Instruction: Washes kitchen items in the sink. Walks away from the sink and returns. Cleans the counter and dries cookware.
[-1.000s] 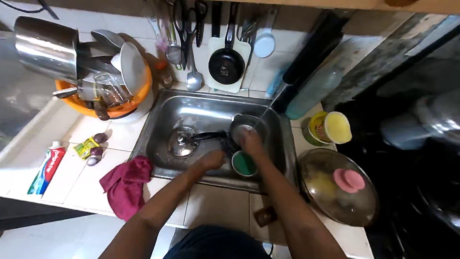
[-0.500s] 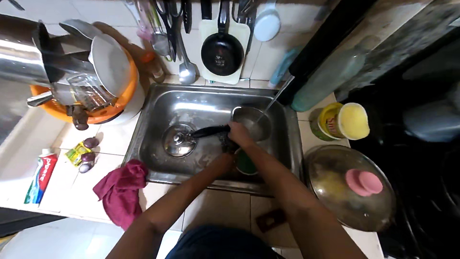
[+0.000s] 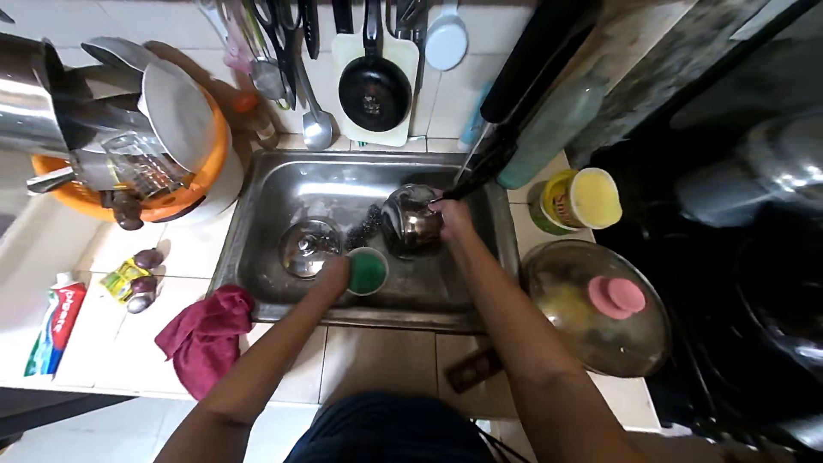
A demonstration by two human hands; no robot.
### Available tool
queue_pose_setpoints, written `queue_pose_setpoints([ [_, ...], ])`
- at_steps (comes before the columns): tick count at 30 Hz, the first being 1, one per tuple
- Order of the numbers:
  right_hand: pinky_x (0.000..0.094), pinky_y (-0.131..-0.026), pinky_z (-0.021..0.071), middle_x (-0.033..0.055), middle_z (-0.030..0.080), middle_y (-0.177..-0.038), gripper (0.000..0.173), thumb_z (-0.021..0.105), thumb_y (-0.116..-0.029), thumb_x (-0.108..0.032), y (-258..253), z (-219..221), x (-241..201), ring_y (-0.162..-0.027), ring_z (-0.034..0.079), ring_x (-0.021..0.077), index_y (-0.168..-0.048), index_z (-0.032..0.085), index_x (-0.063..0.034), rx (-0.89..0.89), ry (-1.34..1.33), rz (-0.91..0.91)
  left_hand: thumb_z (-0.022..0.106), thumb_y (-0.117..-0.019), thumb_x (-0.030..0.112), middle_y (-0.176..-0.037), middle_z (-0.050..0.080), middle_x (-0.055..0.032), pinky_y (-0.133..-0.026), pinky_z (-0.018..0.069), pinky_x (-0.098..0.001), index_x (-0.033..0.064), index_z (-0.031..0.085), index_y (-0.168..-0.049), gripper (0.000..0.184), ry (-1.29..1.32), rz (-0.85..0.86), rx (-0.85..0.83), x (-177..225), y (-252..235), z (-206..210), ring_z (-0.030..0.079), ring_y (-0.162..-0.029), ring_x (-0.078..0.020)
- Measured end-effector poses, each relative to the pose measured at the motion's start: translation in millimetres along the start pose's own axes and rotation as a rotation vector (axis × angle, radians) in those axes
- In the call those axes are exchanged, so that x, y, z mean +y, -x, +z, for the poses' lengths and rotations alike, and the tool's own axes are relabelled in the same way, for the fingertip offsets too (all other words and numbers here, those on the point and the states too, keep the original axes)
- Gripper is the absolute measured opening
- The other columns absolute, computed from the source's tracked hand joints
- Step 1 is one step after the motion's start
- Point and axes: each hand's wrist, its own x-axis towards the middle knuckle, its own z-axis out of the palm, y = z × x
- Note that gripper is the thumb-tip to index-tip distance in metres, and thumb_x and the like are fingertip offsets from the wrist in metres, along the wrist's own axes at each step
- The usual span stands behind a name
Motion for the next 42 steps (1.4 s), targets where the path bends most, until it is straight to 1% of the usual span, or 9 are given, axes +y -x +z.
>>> queue_pose_setpoints([
  [5,0.039,-0.077,0.0553,0.0121,0.064,-0.109,0.035,0.061,-0.1025,-0.018,8.4,5.2,15.4,-0.09,0.063,0.0196,-0.134,0.056,-0.0056,-0.034,-0.243,0.095,0.059,-0.1026,0.012,-0.149,0.048,-0.0278,-0.113,0.041,-0.0576,0.0,0.06,-0.138,0.038,-0.053,0.095,0.121,-23.1,2.3,-5.8,0.047,-0.139,-0.0452],
  [10,0.0469,-0.108,0.0467,0.026,0.062,-0.134,0.041,0.061,-0.1028,-0.009,36.8,5.4,-0.9,-0.124,0.061,0.0327,-0.142,0.055,0.003,-0.32,0.612,-0.33,0.071,-0.0947,0.01,-0.159,0.036,-0.0279,-0.117,0.0365,-0.0594,0.0162,0.05,-0.153,0.062,-0.086,0.316,-0.063,-30.8,-7.3,9.2,0.038,-0.145,-0.0472],
  [17,0.0634,-0.105,0.0416,0.0203,0.067,-0.13,0.044,0.057,-0.0969,0.002,26.8,-9.1,34.4,-0.124,0.06,0.0425,-0.136,0.067,-0.015,-0.678,1.519,-0.514,0.059,-0.0989,0.002,-0.17,0.015,-0.0199,-0.11,0.0427,-0.062,0.0248,0.047,-0.155,0.062,-0.225,0.205,-0.134,-17.4,-16.4,19.0,0.042,-0.142,-0.0504],
  [23,0.063,-0.108,0.0417,0.0229,0.067,-0.128,0.039,0.065,-0.0906,0.005,-12.2,-38.5,60.0,-0.126,0.059,0.0442,-0.127,0.072,-0.0076,-0.695,1.489,-0.683,0.055,-0.0988,-0.002,-0.142,0.056,-0.0269,-0.113,0.0398,-0.0597,0.0015,0.063,-0.135,0.038,-0.215,0.276,-0.092,-24.3,-21.7,8.2,0.051,-0.135,-0.0458],
  [30,0.0651,-0.112,0.0345,0.0208,0.06,-0.139,0.052,0.076,-0.087,-0.006,-15.3,-41.3,47.0,-0.134,0.051,0.0435,-0.137,0.066,-0.0156,-0.74,1.677,-0.551,0.053,-0.1049,0.009,-0.124,0.064,-0.0322,-0.102,0.047,-0.0648,-0.0045,0.062,-0.13,0.03,0.14,0.142,0.121,-42.9,-16.6,-6.9,0.062,-0.118,-0.0491],
  [34,0.0671,-0.109,0.0352,0.0206,0.062,-0.136,0.043,0.073,-0.0893,-0.005,-11.4,-42.7,51.9,-0.127,0.057,0.0422,-0.132,0.067,-0.0093,-0.702,1.521,-0.587,0.035,-0.1138,0.023,-0.132,0.059,-0.0303,-0.103,0.047,-0.0524,-0.0065,0.051,-0.141,0.043,0.699,0.109,0.12,-48.9,-15.3,-9.0,0.06,-0.118,-0.0382],
  [37,0.0663,-0.109,0.0366,0.0248,0.063,-0.134,0.048,0.065,-0.0972,-0.008,2.2,-47.8,44.0,-0.123,0.06,0.0453,-0.145,0.059,-0.0103,-0.539,1.244,-0.684,0.028,-0.1144,0.03,-0.11,0.062,-0.0129,-0.079,0.054,-0.0317,0.0019,0.048,-0.14,0.043,1.278,0.048,0.096,-44.0,-10.1,-12.6,0.062,-0.088,-0.0161],
  [40,0.0646,-0.107,0.0426,0.0292,0.063,-0.133,0.047,0.061,-0.1027,-0.013,4.8,-50.2,39.2,-0.123,0.061,0.0481,-0.147,0.053,-0.0012,-0.314,0.923,-0.687,0.025,-0.1129,0.043,-0.11,0.067,-0.0132,-0.081,0.0605,-0.036,0.0041,0.046,-0.139,0.051,1.665,0.173,-0.048,-41.4,-14.0,-11.5,0.07,-0.092,-0.0217],
  [42,0.0565,-0.109,0.0452,0.0299,0.064,-0.131,0.042,0.065,-0.0999,-0.011,-3.8,-50.6,42.2,-0.124,0.062,0.0428,-0.138,0.059,0.0058,-0.203,0.684,-0.679,0.028,-0.1133,0.027,-0.118,0.067,-0.0138,-0.086,0.0607,-0.0362,0.0035,0.044,-0.138,0.038,1.746,0.339,-0.111,-36.4,-16.2,-8.2,0.071,-0.099,-0.023],
])
